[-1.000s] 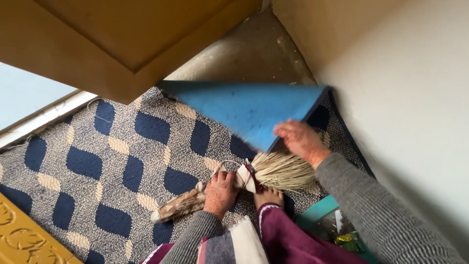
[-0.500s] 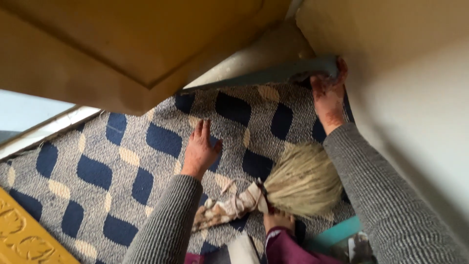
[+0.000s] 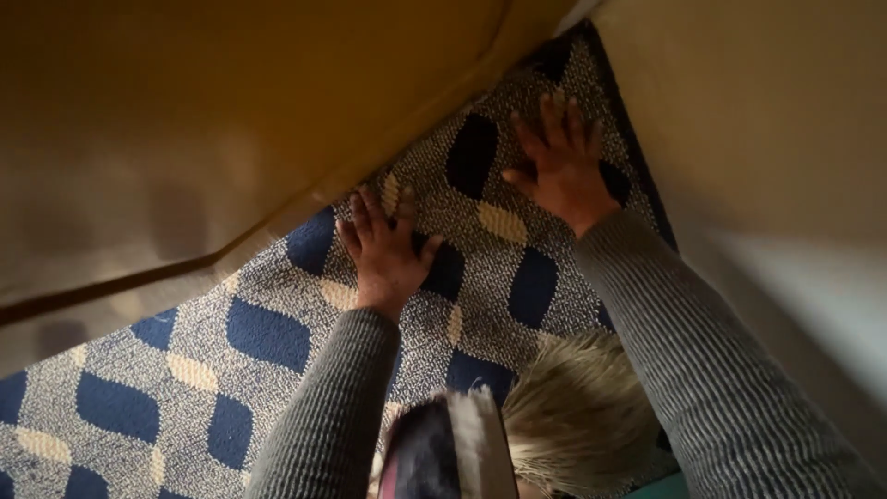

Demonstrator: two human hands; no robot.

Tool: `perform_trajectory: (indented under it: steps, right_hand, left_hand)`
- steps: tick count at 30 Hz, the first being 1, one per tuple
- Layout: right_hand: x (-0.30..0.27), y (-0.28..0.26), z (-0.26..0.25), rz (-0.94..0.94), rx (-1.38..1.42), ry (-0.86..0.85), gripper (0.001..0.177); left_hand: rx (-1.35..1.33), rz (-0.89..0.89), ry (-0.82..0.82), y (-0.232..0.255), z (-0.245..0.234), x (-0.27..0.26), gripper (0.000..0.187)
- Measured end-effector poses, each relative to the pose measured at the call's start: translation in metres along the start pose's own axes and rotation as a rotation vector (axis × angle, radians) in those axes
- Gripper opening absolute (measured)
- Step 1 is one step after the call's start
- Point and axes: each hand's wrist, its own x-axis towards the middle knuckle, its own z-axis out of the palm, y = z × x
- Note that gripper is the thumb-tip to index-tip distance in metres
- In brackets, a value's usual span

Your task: Sweeping dust and debris from the floor and under a rug into a dustpan using a hand broom.

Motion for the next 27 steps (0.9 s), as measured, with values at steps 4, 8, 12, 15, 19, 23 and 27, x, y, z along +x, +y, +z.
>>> perform_trajectory:
  steps: [4, 8, 12, 15, 19, 23, 27]
  right_hand:
    - [0.041, -0.018, -0.019, 0.272, 0.071, -0.415, 0.085]
    - [0.049, -0.009, 0.000, 0.277, -0.032, -0.297, 0.092]
    - [0.050, -0.001, -0.012, 0.182, -0.052, -0.235, 0.083]
    - [0.024, -0.001, -0.022, 0.199, 0.021, -0.439, 0.080]
    - [-0.048, -0.007, -0.013, 0.088, -0.039, -0.348, 0.090]
    - [-0.122, 0.006, 0.012, -0.237, -0.142, -0.110, 0.067]
    - [-0.182, -0.044, -0.028, 0.039, 0.052, -0.568, 0.057]
  left_hand:
    - [0.018, -0.001, -0.088, -0.005, -0.013, 0.021, 0.081]
    - [-0.053, -0.022, -0.178, 0.007, -0.041, 0.042, 0.082]
    - [0.063, 0.011, -0.166, -0.008, -0.032, 0.044, 0.086]
    - [0.104, 0.131, 0.020, -0.026, -0.014, 0.026, 0.091]
    - [0.039, 0.155, 0.060, -0.032, -0.011, -0.032, 0.090]
    - [-0.039, 0.209, 0.054, -0.036, -0.006, -0.118, 0.067]
    - [-0.200, -0.036, -0.133, -0.056, 0.020, -0.226, 0.057]
